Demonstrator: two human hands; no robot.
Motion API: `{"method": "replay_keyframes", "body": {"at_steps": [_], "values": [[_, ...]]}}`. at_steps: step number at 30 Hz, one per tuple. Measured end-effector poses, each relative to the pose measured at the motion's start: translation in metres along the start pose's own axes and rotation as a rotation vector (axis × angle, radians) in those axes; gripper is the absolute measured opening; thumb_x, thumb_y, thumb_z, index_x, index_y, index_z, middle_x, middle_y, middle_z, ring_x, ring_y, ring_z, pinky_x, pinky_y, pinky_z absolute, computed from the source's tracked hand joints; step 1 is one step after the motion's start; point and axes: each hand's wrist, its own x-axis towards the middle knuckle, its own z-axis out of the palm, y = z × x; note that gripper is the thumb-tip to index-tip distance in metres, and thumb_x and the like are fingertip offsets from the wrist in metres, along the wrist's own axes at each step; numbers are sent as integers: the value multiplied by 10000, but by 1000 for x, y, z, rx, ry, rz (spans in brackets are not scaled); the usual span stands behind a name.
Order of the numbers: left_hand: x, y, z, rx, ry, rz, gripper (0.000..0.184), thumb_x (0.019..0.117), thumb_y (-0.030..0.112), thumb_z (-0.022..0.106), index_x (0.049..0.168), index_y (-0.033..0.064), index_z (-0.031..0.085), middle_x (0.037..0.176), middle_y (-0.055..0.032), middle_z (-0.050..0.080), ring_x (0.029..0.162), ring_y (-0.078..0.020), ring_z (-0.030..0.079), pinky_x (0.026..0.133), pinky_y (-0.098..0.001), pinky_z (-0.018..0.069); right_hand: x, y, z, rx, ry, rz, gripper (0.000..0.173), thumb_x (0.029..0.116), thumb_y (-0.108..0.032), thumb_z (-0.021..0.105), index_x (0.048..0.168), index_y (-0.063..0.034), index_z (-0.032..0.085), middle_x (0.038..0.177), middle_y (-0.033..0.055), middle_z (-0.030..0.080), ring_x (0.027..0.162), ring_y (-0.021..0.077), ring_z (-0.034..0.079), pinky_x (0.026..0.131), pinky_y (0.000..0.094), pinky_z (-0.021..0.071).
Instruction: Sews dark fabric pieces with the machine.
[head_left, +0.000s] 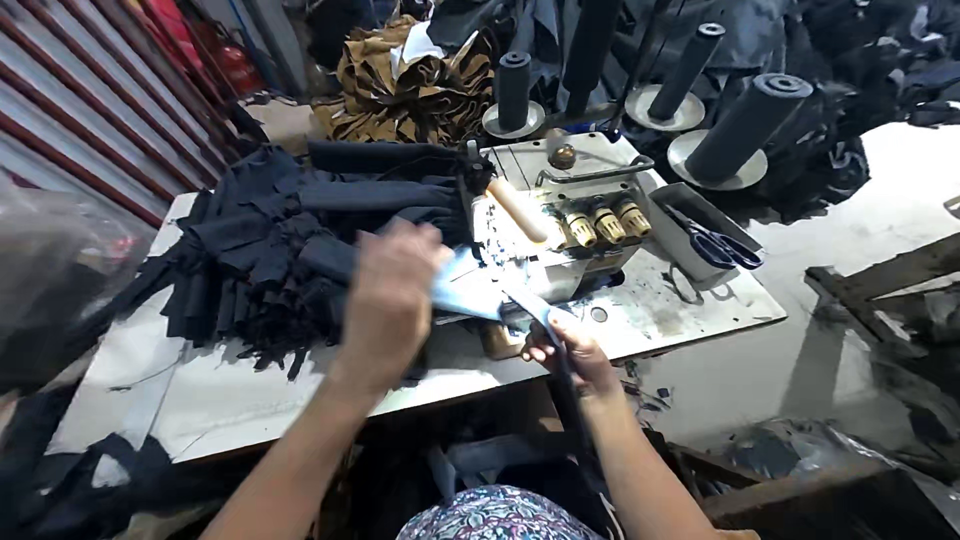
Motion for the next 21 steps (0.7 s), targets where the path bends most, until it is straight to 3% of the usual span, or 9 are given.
{"method": "replay_keyframes", "body": {"at_steps": [2,3,7,10,12,17,21], "values": [[-17,19,36,-139,-51,157,295,966,71,566,1212,41,726,1297,-140,691,1269,-331,626,1105,-558,453,1,4,-3,33,72,30,201,967,-232,583,824,-157,701,611,-51,630,555,63,633,660,263,600],[-25,19,48,-175,-81,185,306,989,122,556,1238,57,723,1298,-111,698,1252,-290,642,1104,-499,472,0,3,-7,77,83,17,248,995,-221,512,833,-157,688,596,-64,609,535,48,610,633,241,584],[-33,11,55,-168,-163,216,412,1026,296,529,1314,39,674,1307,-148,684,1248,-311,643,1131,-516,440,5,-8,-33,350,-61,-49,226,975,-306,644,882,-122,738,615,-82,589,543,24,585,591,183,529],[-28,18,60,-120,-154,188,456,1007,368,569,1273,15,682,1289,-182,670,1271,-358,608,1139,-549,415,17,-9,-31,462,-50,-71,341,1027,-338,548,875,-85,718,595,-46,594,530,54,602,564,199,532],[-25,28,61,-80,-137,119,480,989,389,589,1282,20,680,1329,-187,654,1310,-380,577,1140,-547,412,24,-6,-25,478,10,-116,409,1073,-352,421,879,-113,691,566,-56,556,504,50,576,533,193,510],[-12,44,64,-122,-118,-7,464,962,381,619,1235,13,694,1375,-163,637,1330,-367,559,1133,-549,404,28,-3,-16,500,119,-182,470,1101,-350,314,884,-126,665,541,-54,530,478,63,565,513,206,512],[4,25,68,-156,-139,76,466,1014,435,519,1255,89,718,1386,-156,635,1376,-353,521,1144,-558,378,26,-6,-14,399,155,-179,508,1113,-368,273,884,-132,660,551,-56,538,487,55,569,518,201,520]]}}
